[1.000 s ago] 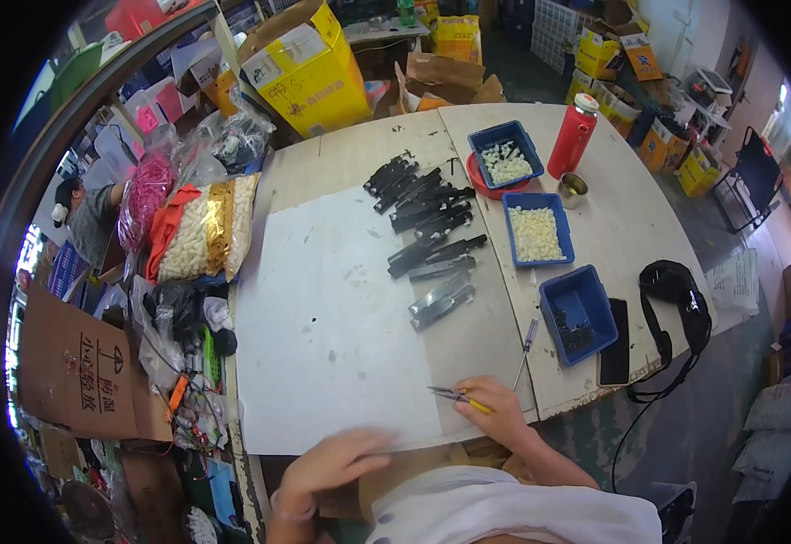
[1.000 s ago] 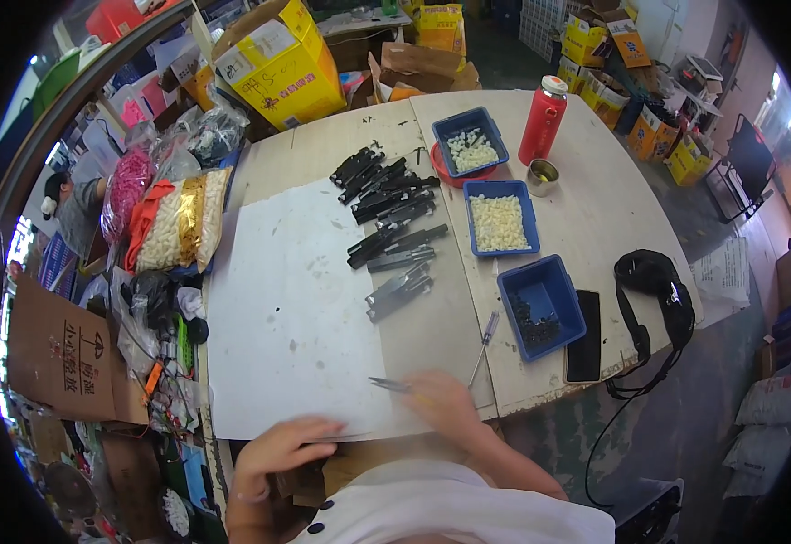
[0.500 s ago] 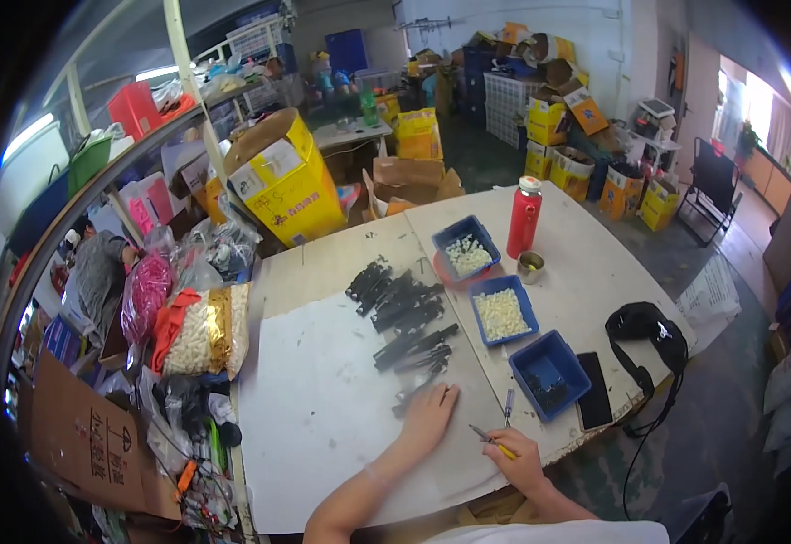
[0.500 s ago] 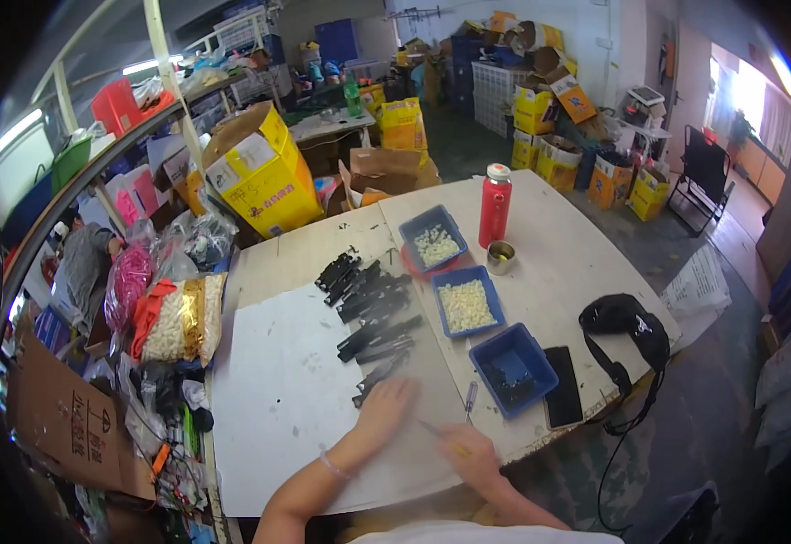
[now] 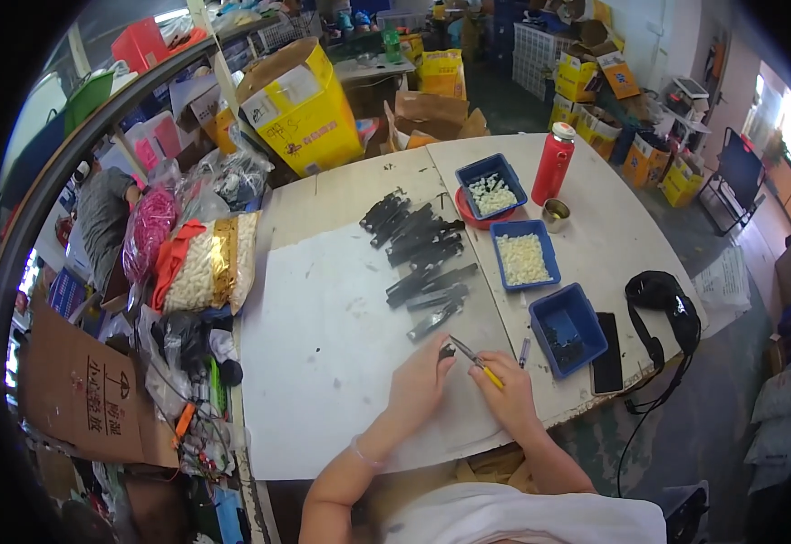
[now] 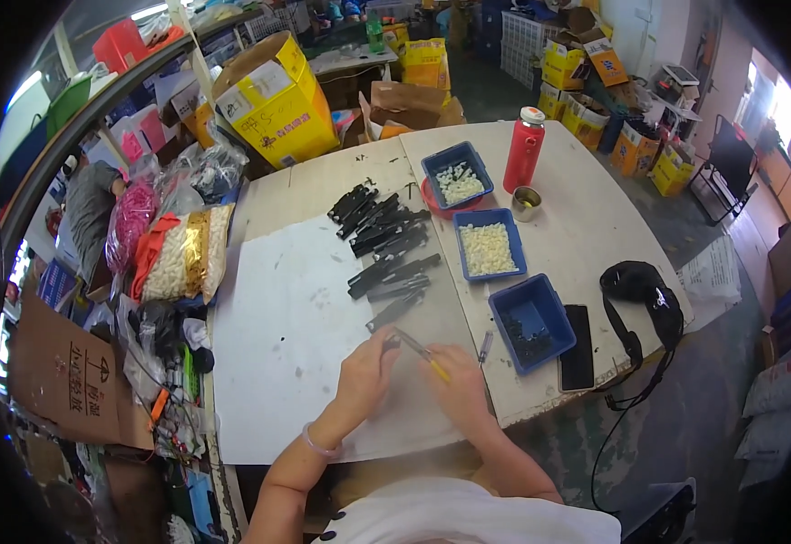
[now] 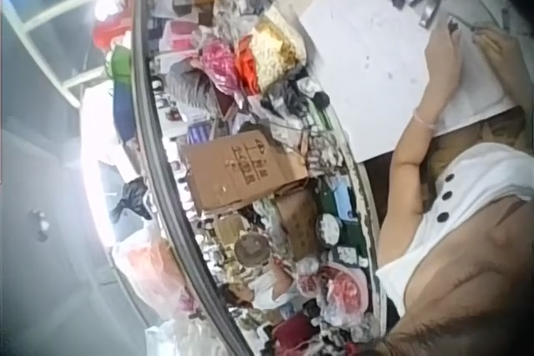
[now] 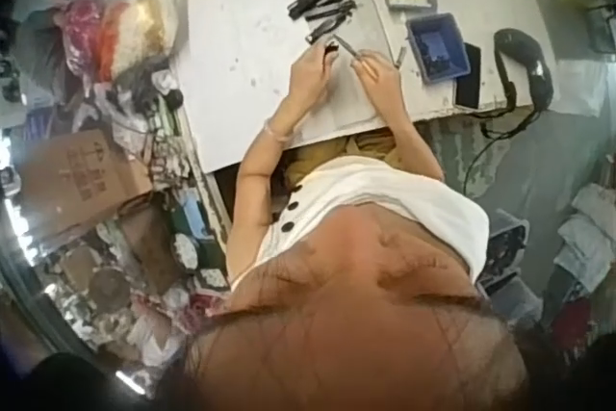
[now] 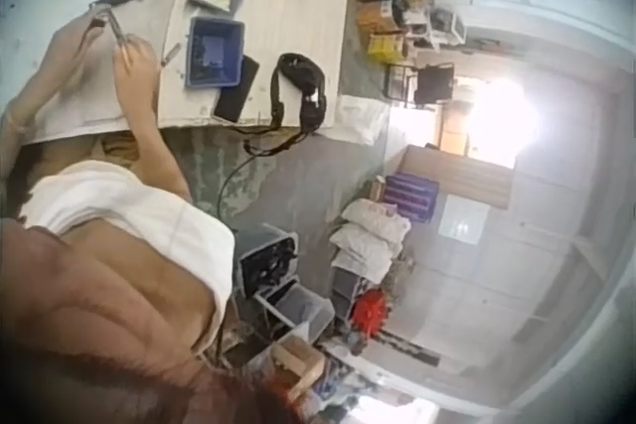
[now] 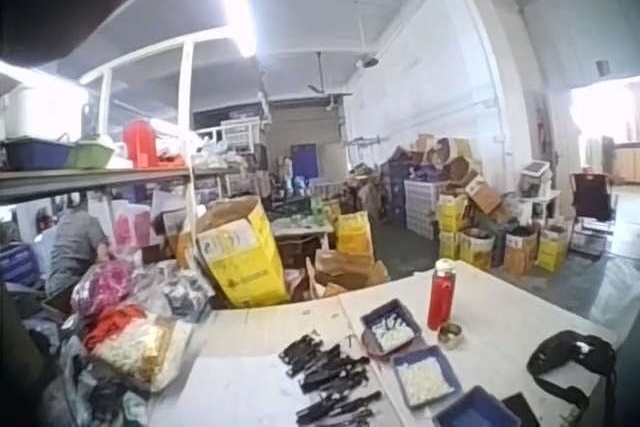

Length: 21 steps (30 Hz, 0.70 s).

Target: Inserting small white plastic components into black plastic housings using needle-nose pliers at a workbench.

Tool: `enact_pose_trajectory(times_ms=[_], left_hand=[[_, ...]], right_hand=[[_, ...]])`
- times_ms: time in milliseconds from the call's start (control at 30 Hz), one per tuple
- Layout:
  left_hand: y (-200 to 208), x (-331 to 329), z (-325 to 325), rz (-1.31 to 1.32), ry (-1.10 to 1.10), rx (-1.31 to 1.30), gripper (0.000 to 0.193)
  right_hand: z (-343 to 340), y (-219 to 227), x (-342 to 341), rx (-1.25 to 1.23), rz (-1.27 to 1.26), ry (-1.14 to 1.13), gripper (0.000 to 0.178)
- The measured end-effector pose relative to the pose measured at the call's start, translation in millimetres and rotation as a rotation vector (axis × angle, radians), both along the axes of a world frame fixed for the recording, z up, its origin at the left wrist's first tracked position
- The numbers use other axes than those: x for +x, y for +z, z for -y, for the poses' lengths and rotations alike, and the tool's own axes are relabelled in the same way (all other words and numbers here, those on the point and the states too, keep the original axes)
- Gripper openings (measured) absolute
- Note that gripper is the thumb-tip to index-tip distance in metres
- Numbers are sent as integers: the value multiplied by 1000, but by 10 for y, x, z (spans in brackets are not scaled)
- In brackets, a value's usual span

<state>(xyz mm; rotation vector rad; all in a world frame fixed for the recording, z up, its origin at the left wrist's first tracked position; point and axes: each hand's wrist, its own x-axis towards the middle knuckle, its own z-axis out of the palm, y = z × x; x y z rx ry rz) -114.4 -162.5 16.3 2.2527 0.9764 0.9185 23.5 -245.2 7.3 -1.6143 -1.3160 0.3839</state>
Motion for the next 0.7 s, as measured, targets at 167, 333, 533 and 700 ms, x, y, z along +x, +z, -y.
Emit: enact_pose_trajectory(times_ms=[167,333,533,700], left_hand=[[2,-110,27,-44,-13,197,23],[230,-528,185,129,-389,-996,29],[172,-1171,755,345,-389,-1636,40],[124,-1137,674,365,-308,-1356,34]], right_hand=[[0,7,-98,104,121,-8,14],[272,-71,-85,107,280,294,19],[370,-179,-314,237,187,716,21],[97,-185,-298,270,152,696,19]])
